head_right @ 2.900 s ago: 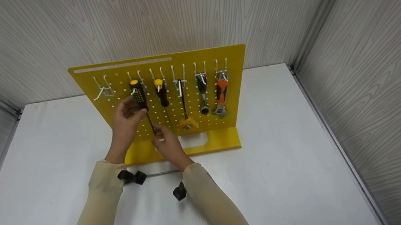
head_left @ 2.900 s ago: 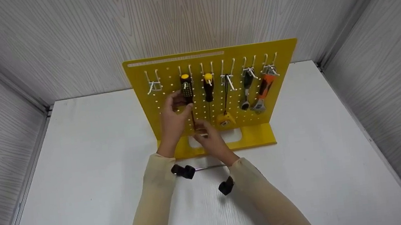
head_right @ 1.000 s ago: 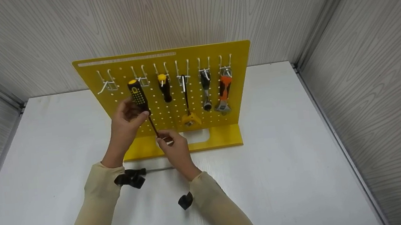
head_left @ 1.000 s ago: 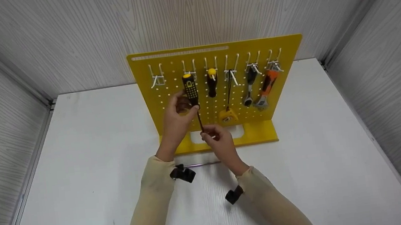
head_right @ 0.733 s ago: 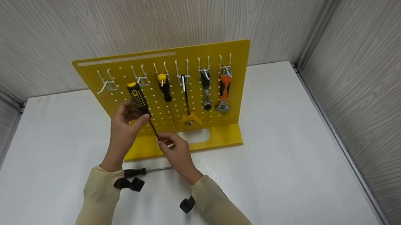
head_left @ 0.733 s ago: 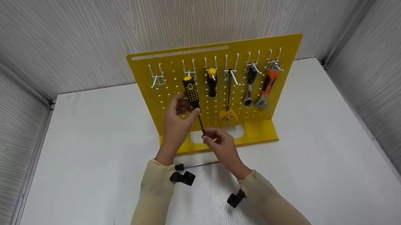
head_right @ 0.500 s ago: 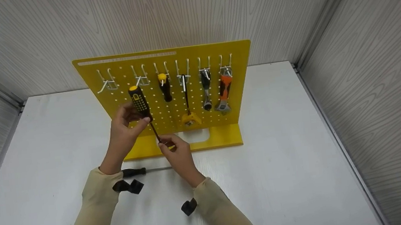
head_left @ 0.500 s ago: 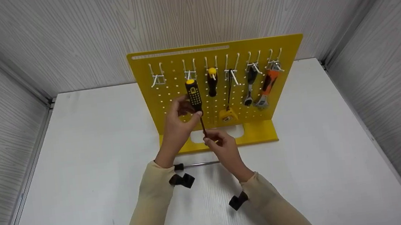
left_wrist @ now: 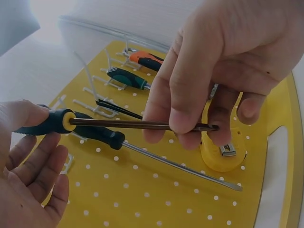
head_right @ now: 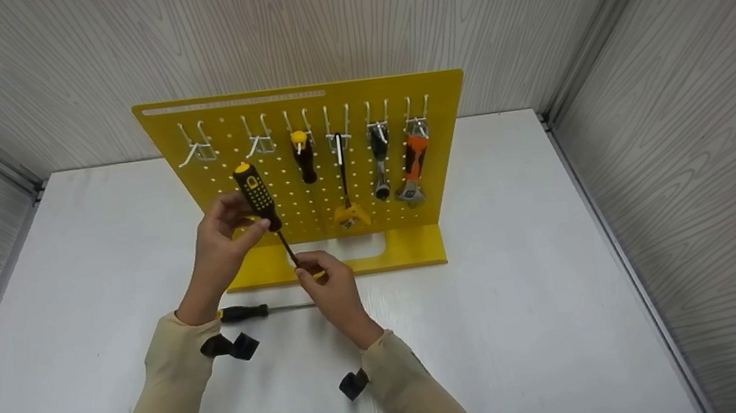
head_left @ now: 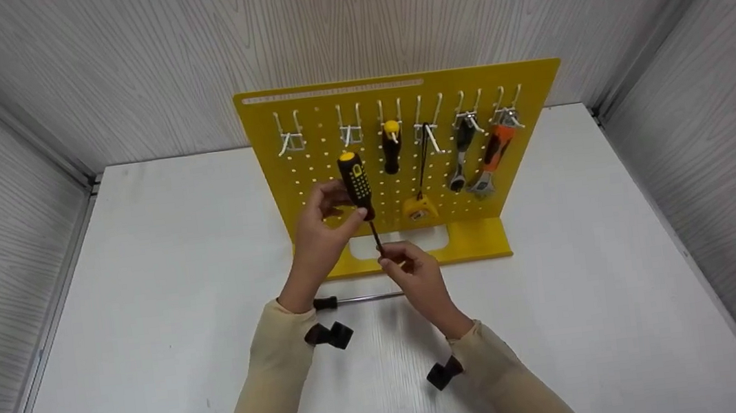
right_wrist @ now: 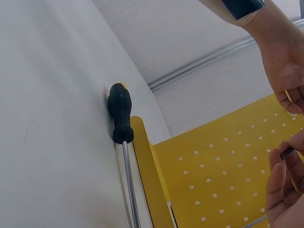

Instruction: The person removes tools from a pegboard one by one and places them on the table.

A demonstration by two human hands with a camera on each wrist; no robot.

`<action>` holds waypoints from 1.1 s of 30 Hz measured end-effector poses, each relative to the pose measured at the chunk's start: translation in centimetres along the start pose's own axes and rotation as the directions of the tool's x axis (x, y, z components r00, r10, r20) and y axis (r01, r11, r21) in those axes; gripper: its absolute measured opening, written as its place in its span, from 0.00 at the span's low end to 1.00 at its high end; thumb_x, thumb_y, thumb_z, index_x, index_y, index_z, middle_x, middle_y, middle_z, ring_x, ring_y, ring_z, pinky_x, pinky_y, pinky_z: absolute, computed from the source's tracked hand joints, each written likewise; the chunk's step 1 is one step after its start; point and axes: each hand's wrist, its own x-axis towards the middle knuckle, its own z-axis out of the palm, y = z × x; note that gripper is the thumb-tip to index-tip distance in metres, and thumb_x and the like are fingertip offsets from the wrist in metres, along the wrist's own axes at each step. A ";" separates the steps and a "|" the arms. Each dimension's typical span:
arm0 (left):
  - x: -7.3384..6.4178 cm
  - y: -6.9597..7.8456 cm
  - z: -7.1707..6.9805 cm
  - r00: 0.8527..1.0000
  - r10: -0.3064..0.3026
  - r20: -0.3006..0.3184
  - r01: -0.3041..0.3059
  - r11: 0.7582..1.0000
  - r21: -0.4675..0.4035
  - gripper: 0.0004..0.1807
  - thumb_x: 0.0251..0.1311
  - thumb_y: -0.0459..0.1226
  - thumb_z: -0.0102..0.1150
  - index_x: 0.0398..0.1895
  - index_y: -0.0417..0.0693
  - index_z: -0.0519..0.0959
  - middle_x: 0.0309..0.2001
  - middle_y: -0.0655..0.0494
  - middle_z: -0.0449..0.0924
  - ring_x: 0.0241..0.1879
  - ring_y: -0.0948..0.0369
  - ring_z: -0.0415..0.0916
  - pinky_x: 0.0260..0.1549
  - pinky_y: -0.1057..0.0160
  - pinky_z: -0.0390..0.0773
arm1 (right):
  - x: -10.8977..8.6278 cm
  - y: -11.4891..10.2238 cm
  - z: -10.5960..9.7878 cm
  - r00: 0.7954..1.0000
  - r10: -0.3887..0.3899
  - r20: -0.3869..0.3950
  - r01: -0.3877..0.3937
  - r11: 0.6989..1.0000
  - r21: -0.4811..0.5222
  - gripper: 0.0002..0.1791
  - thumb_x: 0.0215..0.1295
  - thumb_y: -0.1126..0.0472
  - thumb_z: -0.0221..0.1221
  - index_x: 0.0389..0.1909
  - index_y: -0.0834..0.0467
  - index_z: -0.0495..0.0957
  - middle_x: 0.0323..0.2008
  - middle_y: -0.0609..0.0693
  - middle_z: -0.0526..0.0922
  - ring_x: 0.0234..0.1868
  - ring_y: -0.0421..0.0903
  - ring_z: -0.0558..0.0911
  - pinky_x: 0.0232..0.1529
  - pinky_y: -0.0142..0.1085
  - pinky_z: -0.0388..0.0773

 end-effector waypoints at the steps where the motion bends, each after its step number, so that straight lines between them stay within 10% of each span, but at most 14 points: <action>1: -0.1 -0.1 -0.1 1.000 -0.002 0.007 0.002 1.000 -0.002 0.23 0.58 0.36 0.65 0.55 0.42 0.70 0.48 0.47 0.79 0.47 0.55 0.77 0.51 0.49 0.71 | -0.1 -0.3 -0.2 1.000 -0.002 0.001 0.002 1.000 -0.010 0.11 0.66 0.66 0.58 0.47 0.64 0.80 0.40 0.61 0.84 0.36 0.39 0.79 0.37 0.31 0.75; 25: -5.4 -4.6 -4.1 0.961 -0.273 0.040 0.270 0.960 0.070 0.33 0.54 0.34 0.69 0.63 0.47 0.65 0.52 0.45 0.77 0.46 0.56 0.76 0.45 0.66 0.75 | -1.4 2.2 -2.7 0.993 0.056 0.106 -0.049 0.997 -0.067 0.09 0.67 0.64 0.58 0.45 0.61 0.82 0.40 0.59 0.83 0.36 0.37 0.77 0.34 0.27 0.73; 33: -7.4 -5.7 -5.3 0.946 -0.322 0.026 0.315 0.936 0.157 0.28 0.52 0.36 0.70 0.56 0.49 0.70 0.52 0.49 0.75 0.45 0.57 0.71 0.47 0.58 0.72 | -1.8 2.5 -3.0 0.989 0.062 0.132 -0.050 0.995 -0.090 0.09 0.67 0.62 0.58 0.44 0.59 0.83 0.39 0.55 0.83 0.37 0.34 0.76 0.36 0.28 0.73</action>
